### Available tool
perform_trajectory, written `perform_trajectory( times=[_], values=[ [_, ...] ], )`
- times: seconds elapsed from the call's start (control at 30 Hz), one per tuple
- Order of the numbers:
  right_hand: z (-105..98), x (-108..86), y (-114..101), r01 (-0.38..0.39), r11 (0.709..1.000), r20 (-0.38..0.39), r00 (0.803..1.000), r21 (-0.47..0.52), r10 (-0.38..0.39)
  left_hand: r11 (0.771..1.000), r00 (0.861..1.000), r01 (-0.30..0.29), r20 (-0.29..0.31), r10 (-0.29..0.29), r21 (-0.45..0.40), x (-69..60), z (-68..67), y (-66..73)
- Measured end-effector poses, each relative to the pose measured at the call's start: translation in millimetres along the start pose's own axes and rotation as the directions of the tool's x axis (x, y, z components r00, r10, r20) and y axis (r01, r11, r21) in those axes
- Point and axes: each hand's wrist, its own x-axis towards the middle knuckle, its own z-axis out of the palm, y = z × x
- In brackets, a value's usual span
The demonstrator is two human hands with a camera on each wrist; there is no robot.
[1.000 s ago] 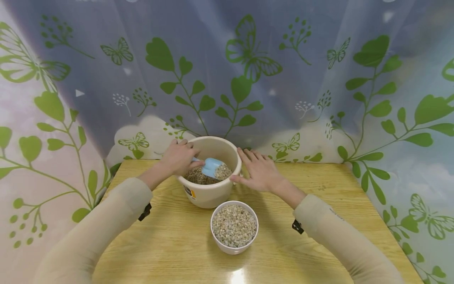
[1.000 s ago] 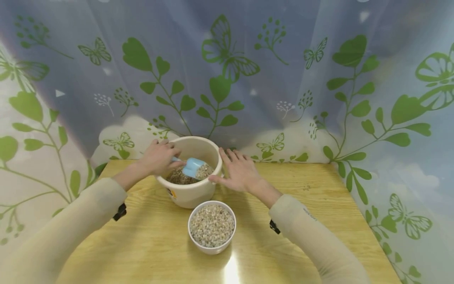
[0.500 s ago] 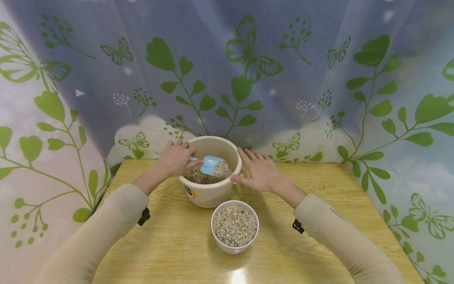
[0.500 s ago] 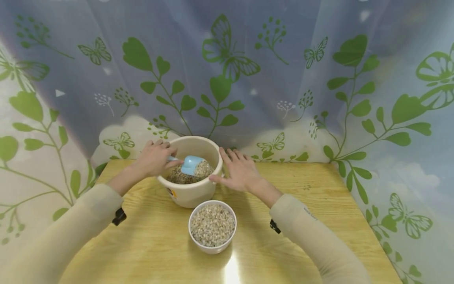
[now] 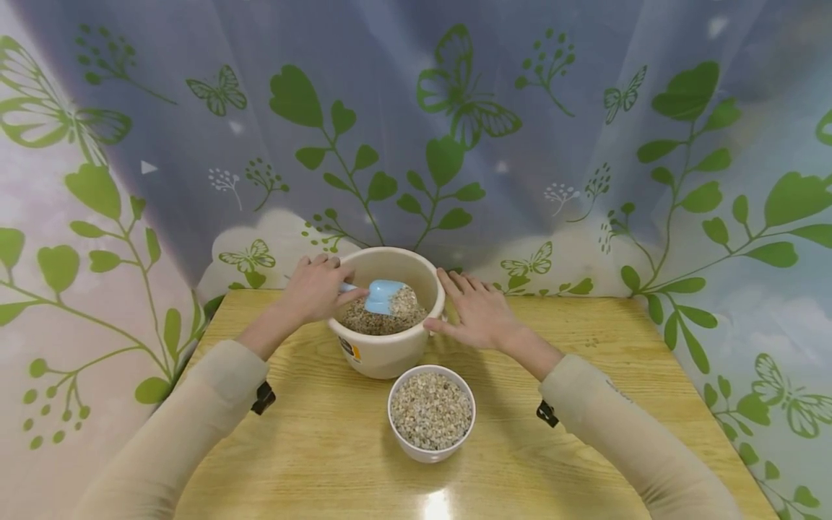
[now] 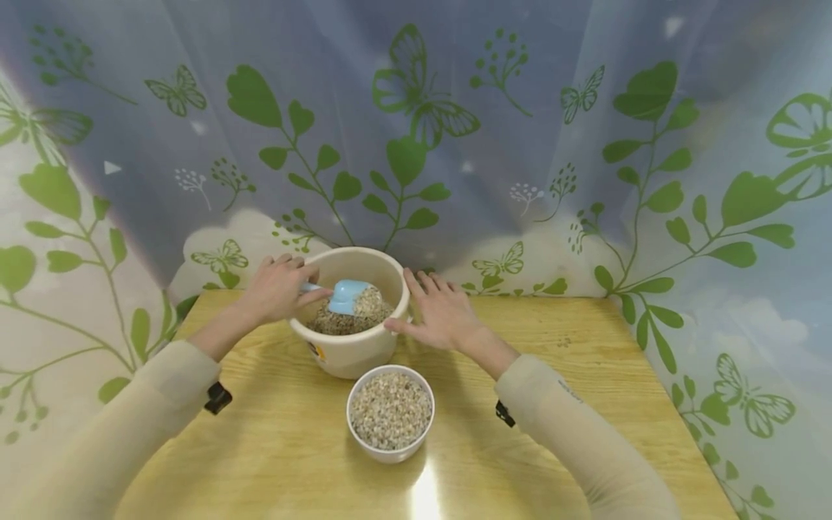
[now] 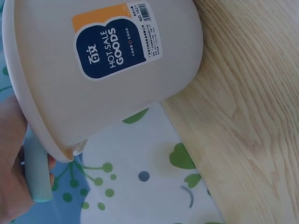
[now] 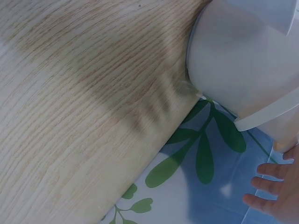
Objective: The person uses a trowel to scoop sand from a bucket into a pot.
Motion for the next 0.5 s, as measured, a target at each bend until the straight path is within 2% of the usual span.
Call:
perform_trajectory(
  times=[0.3, 0.5],
  values=[
    [-2.6, -2.8, -1.0, 0.015, 0.999, 0.007, 1.0, 0.029, -0.016, 1.0, 1.0, -0.004, -0.009, 0.004, 0.001, -8.2, -2.9, -1.7],
    [-2.2, -5.4, 0.0, 0.03, 0.999, -0.013, 0.999, 0.03, -0.03, 1.0, 0.998, -0.024, -0.053, 0.024, -0.003, -13.0, -5.2, 0.4]
  ],
)
